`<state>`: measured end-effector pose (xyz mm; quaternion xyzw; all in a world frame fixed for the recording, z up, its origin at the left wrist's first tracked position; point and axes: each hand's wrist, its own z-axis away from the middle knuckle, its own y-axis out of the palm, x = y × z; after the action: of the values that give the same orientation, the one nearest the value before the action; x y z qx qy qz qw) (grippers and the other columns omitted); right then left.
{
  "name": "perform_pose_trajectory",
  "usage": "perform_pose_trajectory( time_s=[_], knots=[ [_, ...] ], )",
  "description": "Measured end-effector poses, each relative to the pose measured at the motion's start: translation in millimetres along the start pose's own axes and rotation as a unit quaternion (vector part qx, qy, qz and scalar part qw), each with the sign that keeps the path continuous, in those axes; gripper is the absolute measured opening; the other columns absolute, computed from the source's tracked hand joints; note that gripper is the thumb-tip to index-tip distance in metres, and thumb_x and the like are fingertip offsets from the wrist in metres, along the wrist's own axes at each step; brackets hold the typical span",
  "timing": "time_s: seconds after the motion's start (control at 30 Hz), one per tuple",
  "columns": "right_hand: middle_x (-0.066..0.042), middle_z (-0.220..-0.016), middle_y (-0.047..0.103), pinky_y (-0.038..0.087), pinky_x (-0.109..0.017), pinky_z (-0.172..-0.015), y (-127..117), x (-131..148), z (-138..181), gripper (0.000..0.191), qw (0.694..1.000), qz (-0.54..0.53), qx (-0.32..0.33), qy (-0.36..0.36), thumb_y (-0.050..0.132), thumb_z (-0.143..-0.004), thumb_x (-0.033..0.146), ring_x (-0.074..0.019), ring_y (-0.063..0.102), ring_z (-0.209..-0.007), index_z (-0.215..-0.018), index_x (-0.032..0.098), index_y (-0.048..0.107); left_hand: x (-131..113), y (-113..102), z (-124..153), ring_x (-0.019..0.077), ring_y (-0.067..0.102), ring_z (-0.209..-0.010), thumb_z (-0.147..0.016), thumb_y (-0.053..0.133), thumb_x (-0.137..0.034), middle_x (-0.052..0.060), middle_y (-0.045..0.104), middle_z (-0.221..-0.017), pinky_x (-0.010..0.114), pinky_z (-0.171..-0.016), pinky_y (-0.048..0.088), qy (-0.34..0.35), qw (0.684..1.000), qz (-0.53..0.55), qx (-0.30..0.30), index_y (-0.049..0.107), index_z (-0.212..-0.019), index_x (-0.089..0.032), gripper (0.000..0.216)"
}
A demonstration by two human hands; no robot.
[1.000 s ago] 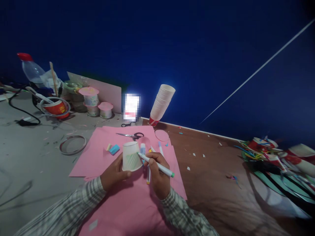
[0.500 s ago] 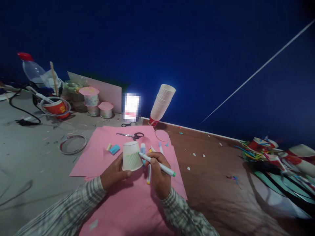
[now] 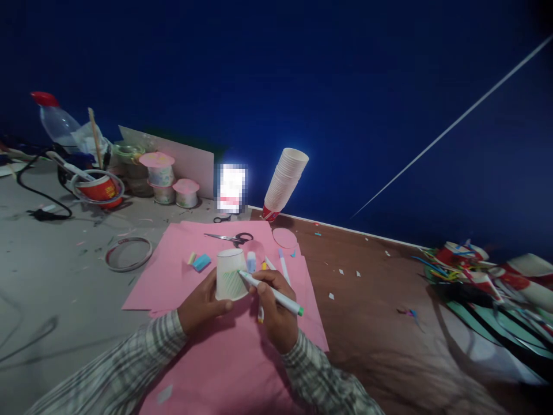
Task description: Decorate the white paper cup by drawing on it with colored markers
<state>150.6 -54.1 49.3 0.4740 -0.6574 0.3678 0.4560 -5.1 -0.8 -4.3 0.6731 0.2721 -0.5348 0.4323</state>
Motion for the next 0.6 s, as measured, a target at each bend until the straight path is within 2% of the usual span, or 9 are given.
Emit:
perform_pose_trajectory(
  time_s=[0.13,0.3,0.37,0.5,0.6],
  knots=[
    [0.0,-0.059,0.064,0.051,-0.029,-0.052,0.2,-1.9,0.4,0.016,1.0,-0.021,-0.018,0.008,0.052,-0.077,0.021,-0.0216,0.062,-0.055,-0.081,0.02,0.067,-0.3,0.6,-0.1,0.0335,0.053,-0.095,-0.047,0.08,-0.04,0.01,0.062,-0.101,0.046,-0.079,0.044,0.004,1.0,0.002,-0.011,0.052,-0.108,-0.018,0.071],
    [-0.001,-0.06,0.064,0.051,-0.031,-0.053,-0.5,-1.4,2.6,0.016,0.999,-0.037,0.0,0.008,0.052,-0.078,0.023,-0.0225,0.062,-0.056,-0.081,0.019,0.067,-2.5,3.1,0.3,0.0338,0.054,-0.094,-0.047,0.081,-0.039,0.01,0.064,-0.1,0.045,-0.078,0.045,0.009,1.0,0.009,-0.01,0.054,-0.107,-0.018,0.069],
    [-0.001,-0.061,0.064,0.051,-0.031,-0.053,-0.6,-2.9,2.7,0.016,0.999,-0.037,-0.012,0.008,0.052,-0.078,0.025,-0.0225,0.062,-0.057,-0.083,0.019,0.067,-3.0,3.0,0.0,0.0343,0.054,-0.094,-0.048,0.08,-0.039,0.011,0.064,-0.1,0.046,-0.078,0.045,0.009,1.0,0.019,-0.015,0.055,-0.106,-0.017,0.067],
    [-0.002,-0.068,0.067,0.052,-0.036,-0.06,0.1,-11.1,0.4,0.025,0.997,-0.057,-0.059,0.006,0.046,-0.084,0.031,-0.0244,0.064,-0.065,-0.099,0.02,0.062,-6.0,1.6,-1.9,0.0362,0.053,-0.098,-0.049,0.077,-0.047,0.012,0.065,-0.104,0.047,-0.082,0.042,-0.001,1.0,0.014,-0.021,0.057,-0.106,-0.016,0.067],
    [-0.003,-0.073,0.066,0.053,-0.04,-0.065,1.4,-18.4,-0.9,0.031,0.995,-0.071,-0.062,0.015,0.042,-0.087,0.036,-0.0248,0.063,-0.069,-0.107,0.02,0.059,-10.9,2.1,-3.1,0.0358,0.052,-0.099,-0.052,0.075,-0.048,0.012,0.065,-0.104,0.047,-0.084,0.041,-0.009,1.0,0.019,-0.01,0.058,-0.106,-0.016,0.065]
  ],
)
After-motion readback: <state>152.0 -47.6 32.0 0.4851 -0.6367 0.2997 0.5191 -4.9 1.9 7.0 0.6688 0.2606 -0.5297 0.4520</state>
